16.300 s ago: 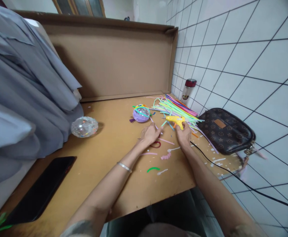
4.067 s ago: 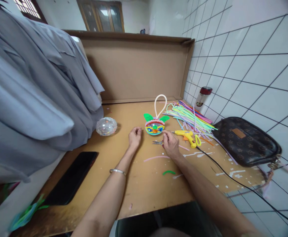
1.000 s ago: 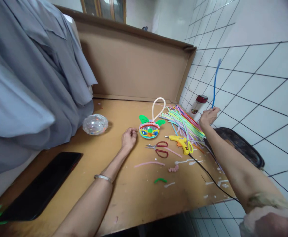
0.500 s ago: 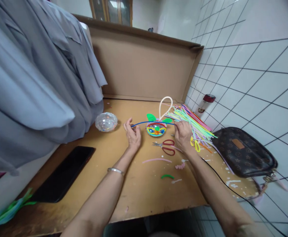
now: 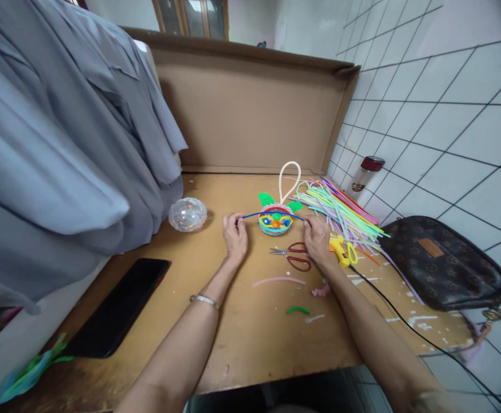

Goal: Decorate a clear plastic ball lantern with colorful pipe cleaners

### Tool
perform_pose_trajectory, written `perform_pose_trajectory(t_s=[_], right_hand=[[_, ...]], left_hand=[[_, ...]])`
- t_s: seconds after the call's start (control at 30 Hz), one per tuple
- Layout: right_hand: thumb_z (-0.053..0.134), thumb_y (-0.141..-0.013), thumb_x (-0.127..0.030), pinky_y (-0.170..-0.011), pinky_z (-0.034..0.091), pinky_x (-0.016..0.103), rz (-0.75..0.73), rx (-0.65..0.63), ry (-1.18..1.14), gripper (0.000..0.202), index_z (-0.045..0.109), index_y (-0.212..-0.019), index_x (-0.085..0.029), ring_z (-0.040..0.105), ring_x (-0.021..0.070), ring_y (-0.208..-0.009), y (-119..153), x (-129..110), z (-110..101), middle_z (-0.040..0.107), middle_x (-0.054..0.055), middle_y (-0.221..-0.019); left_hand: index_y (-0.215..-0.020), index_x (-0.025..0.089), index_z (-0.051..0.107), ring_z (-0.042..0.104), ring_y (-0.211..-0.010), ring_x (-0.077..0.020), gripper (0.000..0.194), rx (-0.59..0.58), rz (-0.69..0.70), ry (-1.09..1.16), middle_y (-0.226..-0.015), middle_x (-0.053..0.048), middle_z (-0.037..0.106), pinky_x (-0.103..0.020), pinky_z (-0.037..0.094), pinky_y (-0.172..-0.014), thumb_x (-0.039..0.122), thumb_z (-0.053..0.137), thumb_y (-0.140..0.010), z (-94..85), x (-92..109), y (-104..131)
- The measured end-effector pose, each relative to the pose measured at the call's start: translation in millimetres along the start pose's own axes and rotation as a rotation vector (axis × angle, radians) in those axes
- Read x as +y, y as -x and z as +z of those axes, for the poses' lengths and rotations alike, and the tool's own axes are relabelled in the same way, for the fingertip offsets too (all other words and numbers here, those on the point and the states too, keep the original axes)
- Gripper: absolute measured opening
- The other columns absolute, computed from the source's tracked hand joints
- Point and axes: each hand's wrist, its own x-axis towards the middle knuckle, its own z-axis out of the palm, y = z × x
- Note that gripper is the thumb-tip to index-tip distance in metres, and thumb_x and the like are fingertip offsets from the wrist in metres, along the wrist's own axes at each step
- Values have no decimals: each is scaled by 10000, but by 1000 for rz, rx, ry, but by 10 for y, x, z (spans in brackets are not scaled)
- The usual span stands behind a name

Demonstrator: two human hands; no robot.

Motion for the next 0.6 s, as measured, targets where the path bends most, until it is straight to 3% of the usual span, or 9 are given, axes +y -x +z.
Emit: perform_pose_trajectory(t_s=[0.6], right_hand=[[395,-945,-265,-779,487,376,77,18,-110,246,631,-930,-199,626,233,-855,48,31,39,695,95,-910]], left_hand=[[-924,183,639,605,-872,-185,204,3,-6,67,-919,-62,629,-311,487,-816,262,456,-884,30,-48,10]])
